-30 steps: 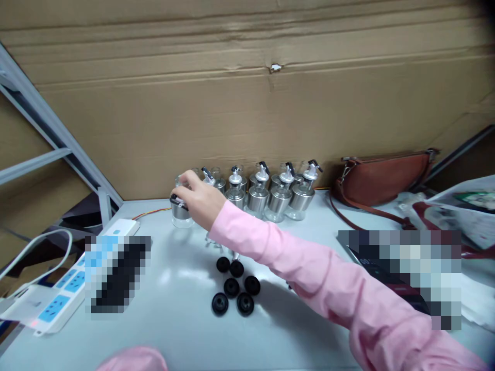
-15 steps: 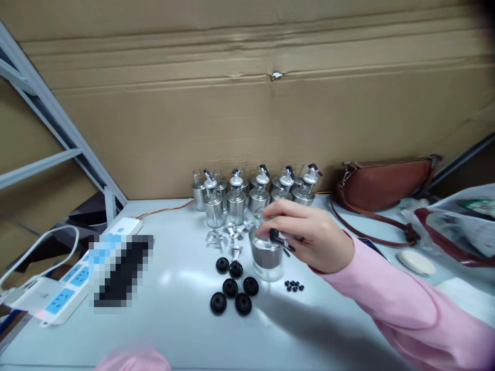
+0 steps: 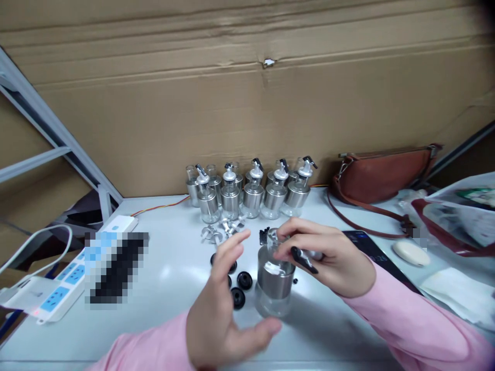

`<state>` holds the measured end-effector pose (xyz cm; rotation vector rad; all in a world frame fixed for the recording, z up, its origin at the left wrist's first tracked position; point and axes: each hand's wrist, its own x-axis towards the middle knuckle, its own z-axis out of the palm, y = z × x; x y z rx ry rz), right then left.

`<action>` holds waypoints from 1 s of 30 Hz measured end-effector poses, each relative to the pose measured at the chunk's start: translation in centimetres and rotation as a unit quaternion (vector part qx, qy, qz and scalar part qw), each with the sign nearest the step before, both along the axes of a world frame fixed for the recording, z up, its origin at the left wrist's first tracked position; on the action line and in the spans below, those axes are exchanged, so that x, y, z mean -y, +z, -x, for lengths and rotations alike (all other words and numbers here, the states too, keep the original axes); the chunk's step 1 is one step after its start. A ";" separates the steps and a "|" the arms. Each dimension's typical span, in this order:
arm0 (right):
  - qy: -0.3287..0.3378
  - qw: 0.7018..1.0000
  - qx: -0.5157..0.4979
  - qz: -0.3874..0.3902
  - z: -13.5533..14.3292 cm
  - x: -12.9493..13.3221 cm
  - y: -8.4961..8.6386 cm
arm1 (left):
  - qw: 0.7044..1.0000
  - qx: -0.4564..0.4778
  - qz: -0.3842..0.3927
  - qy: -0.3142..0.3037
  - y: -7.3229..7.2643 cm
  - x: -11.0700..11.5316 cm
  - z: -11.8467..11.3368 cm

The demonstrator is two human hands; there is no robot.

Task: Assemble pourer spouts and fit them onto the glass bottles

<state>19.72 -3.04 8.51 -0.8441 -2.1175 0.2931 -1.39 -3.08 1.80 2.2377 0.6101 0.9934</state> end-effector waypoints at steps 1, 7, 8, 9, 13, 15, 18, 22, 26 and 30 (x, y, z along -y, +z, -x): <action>0.002 1.000 -0.008 0.007 0.0 0.0 -0.3 | 1.000 0.011 -0.005 -0.009 -0.4 -0.5 -0.4; -0.003 0.999 -0.040 0.024 0.4 -0.5 -1.3 | 0.992 -0.004 -0.031 -0.124 -2.7 -2.9 -1.4; -0.007 0.999 -0.045 0.022 0.5 -0.5 -1.4 | 0.991 -0.014 -0.029 -0.127 -2.7 -3.0 -1.4; -0.012 0.998 -0.052 0.017 0.6 -0.5 -1.5 | 0.991 -0.024 -0.025 -0.126 -2.7 -3.0 -1.4; -0.060 0.993 -0.098 0.003 1.0 -0.3 -1.9 | 0.993 -0.045 -0.020 -0.110 -2.3 -2.7 -1.3; -0.107 0.985 -0.138 0.003 1.0 -0.4 -2.2 | 0.994 -0.051 -0.022 -0.099 -2.2 -2.6 -1.3; -0.152 0.964 -0.219 0.023 1.0 -0.9 -2.9 | 0.993 -0.056 -0.023 -0.097 -2.1 -2.4 -1.2; -0.183 0.929 -0.314 0.069 1.2 -1.8 -3.5 | 0.993 -0.034 -0.011 -0.110 -1.9 -2.5 -1.1; -0.203 0.927 -0.309 0.053 1.6 -2.3 -2.8 | 0.992 -0.010 0.045 -0.121 -2.1 -2.8 -1.1; -0.190 0.944 -0.263 0.064 2.0 -3.0 -2.1 | 0.991 0.001 0.075 -0.109 -2.4 -3.0 -1.1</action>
